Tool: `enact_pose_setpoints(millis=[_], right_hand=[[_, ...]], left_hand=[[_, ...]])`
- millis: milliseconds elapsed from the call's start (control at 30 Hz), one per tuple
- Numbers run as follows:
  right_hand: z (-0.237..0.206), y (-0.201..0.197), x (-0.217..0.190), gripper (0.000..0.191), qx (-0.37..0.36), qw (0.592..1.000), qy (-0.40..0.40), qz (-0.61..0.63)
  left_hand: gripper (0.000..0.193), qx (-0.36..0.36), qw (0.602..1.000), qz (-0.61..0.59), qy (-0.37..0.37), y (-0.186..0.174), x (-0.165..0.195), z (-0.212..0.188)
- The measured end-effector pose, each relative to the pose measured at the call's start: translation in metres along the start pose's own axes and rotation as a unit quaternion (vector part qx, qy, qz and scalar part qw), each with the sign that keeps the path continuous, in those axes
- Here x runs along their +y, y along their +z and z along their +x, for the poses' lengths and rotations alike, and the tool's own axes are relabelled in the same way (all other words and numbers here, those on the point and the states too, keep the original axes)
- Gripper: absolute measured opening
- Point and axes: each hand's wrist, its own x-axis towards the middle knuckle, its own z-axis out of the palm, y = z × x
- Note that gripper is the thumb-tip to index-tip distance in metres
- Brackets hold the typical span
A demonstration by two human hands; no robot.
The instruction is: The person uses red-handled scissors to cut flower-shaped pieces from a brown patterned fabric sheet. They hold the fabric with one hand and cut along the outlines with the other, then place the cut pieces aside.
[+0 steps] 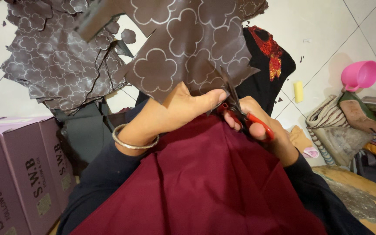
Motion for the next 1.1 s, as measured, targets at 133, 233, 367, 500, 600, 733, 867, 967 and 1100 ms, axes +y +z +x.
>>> enact_pose_setpoints(millis=[133, 233, 367, 500, 600, 733, 867, 967, 1100], right_hand=[[-0.011, 0.002, -0.008, 0.108, -0.026, 0.999, -0.019, -0.037], [-0.013, -0.002, 0.01, 0.108, 0.024, 0.999, 0.024, 0.021], [-0.003, -0.007, 0.046, 0.107, -0.034, 0.999, -0.027, -0.012], [0.006, -0.009, 0.073, 0.107, -0.053, 0.997, -0.061, -0.009], [0.005, -0.009, 0.083, 0.106, -0.043, 0.998, -0.05, 0.019], [-0.001, -0.006, 0.085, 0.101, -0.033, 0.995, -0.041, 0.089], [0.001, 0.0, 0.09, 0.097, -0.021, 0.993, -0.014, 0.118], [0.005, 0.003, 0.097, 0.097, -0.028, 0.994, -0.034, 0.101], [0.008, 0.001, 0.097, 0.097, -0.025, 0.995, -0.052, 0.078]], left_hand=[[0.017, -0.003, 0.993, 0.0, -0.121, 0.003, 0.001, -0.001], [0.017, -0.028, 0.996, -0.019, -0.077, 0.006, 0.0, 0.002], [0.018, -0.016, 0.995, -0.031, -0.091, 0.009, -0.001, 0.0], [0.019, -0.022, 0.992, -0.07, -0.098, 0.012, -0.003, 0.0], [0.019, -0.014, 0.992, -0.081, -0.096, 0.015, -0.004, -0.001], [0.021, 0.033, 0.99, -0.034, -0.129, 0.018, -0.004, -0.002], [0.022, 0.001, 0.989, -0.115, -0.091, 0.019, -0.003, -0.001], [0.025, -0.027, 0.978, -0.166, -0.127, 0.02, -0.001, -0.001], [0.023, -0.041, 0.978, -0.161, -0.125, 0.018, 0.001, 0.0]])
